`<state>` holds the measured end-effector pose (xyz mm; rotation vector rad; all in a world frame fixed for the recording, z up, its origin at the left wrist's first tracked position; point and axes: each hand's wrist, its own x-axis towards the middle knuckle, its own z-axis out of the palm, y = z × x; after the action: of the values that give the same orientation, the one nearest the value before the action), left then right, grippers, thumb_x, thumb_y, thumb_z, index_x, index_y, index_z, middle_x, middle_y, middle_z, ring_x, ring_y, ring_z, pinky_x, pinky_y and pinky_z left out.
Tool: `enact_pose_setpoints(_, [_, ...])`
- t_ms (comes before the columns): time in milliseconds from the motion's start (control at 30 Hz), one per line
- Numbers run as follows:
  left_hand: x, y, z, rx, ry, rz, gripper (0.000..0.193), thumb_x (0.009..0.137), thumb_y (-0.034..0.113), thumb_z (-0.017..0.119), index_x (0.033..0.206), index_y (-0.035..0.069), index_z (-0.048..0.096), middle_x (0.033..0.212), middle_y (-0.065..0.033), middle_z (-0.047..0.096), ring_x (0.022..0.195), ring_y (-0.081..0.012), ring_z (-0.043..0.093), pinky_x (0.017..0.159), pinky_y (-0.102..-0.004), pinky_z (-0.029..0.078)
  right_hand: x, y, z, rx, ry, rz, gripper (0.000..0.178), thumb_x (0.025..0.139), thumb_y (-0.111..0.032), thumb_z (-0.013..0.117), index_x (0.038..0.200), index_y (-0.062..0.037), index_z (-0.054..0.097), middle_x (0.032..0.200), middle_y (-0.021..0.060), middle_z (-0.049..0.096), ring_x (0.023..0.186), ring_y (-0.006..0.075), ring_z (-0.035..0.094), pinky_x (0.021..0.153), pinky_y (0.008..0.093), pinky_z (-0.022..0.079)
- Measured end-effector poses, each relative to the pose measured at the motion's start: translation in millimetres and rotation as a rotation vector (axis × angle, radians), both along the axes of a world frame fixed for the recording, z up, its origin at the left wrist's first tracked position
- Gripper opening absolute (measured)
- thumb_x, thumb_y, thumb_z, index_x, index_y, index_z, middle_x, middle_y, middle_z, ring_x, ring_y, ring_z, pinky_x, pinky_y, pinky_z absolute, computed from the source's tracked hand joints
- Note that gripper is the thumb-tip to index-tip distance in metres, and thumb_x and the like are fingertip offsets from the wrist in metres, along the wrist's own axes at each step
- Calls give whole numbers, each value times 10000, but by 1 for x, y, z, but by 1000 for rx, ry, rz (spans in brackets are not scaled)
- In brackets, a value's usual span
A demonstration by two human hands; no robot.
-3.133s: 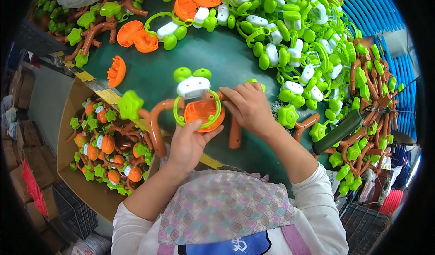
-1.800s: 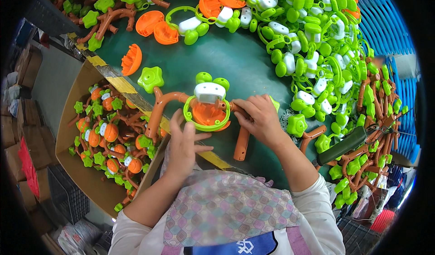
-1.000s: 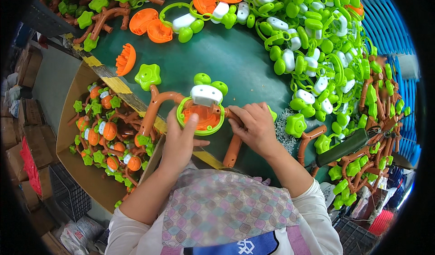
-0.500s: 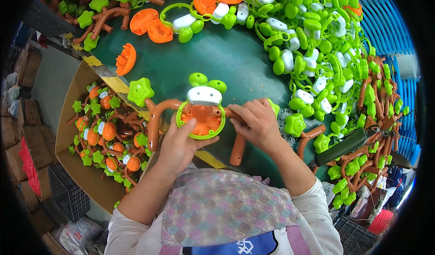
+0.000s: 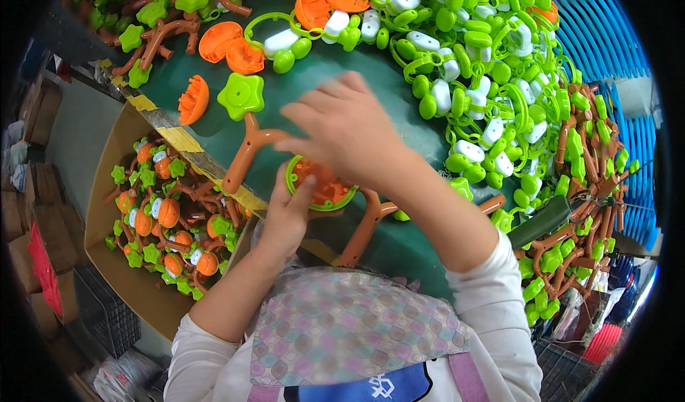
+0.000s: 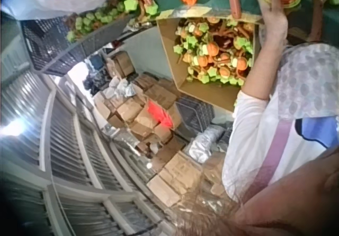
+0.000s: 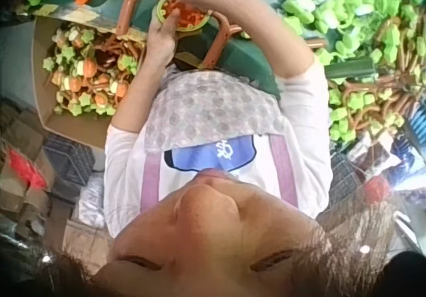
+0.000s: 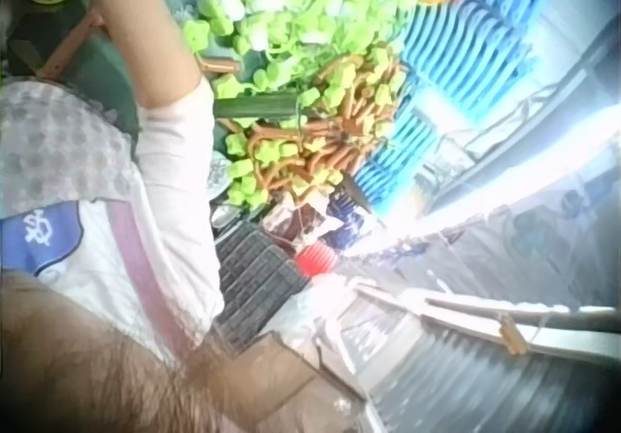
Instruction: The person assembles small plastic toy components on a green worktable. They pick up orange and green plastic parts, align them, and use a green power drill to fasten them together. Completed units are placed into a cardboard box below the table.
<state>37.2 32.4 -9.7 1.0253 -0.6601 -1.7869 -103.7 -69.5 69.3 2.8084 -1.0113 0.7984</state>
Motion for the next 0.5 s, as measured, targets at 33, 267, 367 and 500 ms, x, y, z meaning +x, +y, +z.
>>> enact_pose_setpoints(33, [-1,-1,1,-25,-16,-4,414,1081,171,476,1465,93,343,1372,-123,530,1206,-267,620,857,-473,636,15,-15,-1,190,203,19,332,864,-420,728,942,-98,736,851,43,685,856,249,630,755,386,453])
enact_pose_setpoints(267, [4,-8,5,-13,16,-19,412,1083,172,460,1459,58,337,1362,-135,514,1195,-266,618,862,-456,639,21,-60,5,936,242,261,294,884,-318,707,1025,-63,748,811,101,739,798,314,703,730,428,524])
enact_pose_setpoints(367, [0,-8,2,-46,-54,-28,446,1037,87,459,1463,25,345,1360,-122,511,1248,-219,559,1016,-399,526,12,-47,-4,708,209,292,296,868,-309,725,1043,-70,748,836,108,741,802,317,697,724,428,525])
enact_pose_setpoints(500, [-1,-13,0,-151,-132,-145,525,942,-4,430,1464,-5,370,1341,-95,520,1261,-167,507,1104,-333,385,-10,-47,-3,981,71,274,299,868,-295,734,1037,-48,736,822,122,733,795,319,696,711,430,525])
